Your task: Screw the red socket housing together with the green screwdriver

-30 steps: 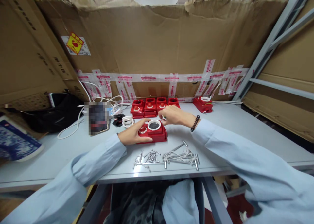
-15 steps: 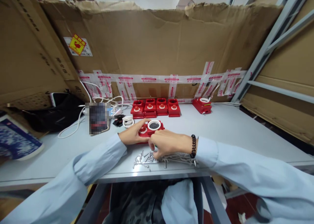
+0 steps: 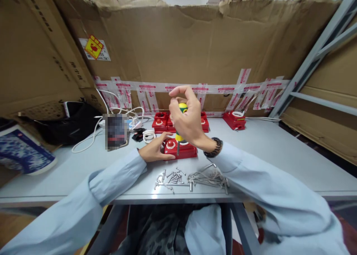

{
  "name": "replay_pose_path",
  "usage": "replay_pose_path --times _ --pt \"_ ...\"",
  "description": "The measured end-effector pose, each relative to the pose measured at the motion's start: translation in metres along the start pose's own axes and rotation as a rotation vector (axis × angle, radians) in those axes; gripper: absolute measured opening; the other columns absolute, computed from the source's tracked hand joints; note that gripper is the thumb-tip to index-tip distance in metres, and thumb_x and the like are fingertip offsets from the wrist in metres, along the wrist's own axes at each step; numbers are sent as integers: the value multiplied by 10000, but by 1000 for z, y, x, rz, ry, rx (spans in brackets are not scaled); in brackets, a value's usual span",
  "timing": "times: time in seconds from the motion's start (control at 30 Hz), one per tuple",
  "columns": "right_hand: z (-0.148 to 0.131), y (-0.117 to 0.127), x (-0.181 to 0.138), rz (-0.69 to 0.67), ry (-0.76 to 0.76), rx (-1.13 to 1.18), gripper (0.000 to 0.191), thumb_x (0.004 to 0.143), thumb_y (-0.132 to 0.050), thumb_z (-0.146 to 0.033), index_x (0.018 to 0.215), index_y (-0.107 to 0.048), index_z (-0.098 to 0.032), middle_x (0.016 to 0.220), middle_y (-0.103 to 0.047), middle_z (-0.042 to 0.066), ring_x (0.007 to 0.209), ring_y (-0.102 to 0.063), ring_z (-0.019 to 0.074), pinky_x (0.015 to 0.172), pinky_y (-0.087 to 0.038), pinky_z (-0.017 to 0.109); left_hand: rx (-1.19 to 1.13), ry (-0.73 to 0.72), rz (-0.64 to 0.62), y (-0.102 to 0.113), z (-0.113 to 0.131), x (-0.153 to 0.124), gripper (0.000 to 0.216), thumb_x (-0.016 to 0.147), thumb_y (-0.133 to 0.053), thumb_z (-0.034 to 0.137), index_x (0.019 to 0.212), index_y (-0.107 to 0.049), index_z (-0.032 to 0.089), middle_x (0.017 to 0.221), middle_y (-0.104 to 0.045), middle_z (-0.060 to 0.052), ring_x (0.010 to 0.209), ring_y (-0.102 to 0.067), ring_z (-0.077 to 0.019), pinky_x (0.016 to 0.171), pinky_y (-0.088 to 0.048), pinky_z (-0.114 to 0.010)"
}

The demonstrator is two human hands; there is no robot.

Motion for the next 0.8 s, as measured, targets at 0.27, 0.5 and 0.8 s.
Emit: replay_pose_path --times 0.27,0.5,0.8 --pt "35 -26 3 112 99 299 88 852 -410 -158 888 -407 -239 561 -407 -88 405 -383 60 393 -330 200 -87 -51 86 -4 11 2 663 622 -768 485 1130 -488 165 979 -679 -64 834 -655 -240 746 -516 -340" --pt "39 -26 2 141 109 280 78 856 -420 -161 886 -416 -233 591 -416 -81 445 -397 59 431 -343 200 -59 -69 87 -4 11 3 603 625 -771 459 1097 -548 157 968 -680 -63 813 -640 -222 738 -500 -326" --pt "36 -25 -6 145 105 180 57 878 -403 -196 908 -389 -242 612 -402 -81 466 -399 67 466 -350 212 -38 -61 74 -4 12 4 587 625 -764 471 1075 -551 160 930 -673 -65 821 -635 -241 734 -499 -349"
Point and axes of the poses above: each hand's wrist, its own x-axis towards the middle knuckle, its own y-axis out of the back of the hand, z = x × y, the point moved 8 cm from there along x, towards the middle knuckle
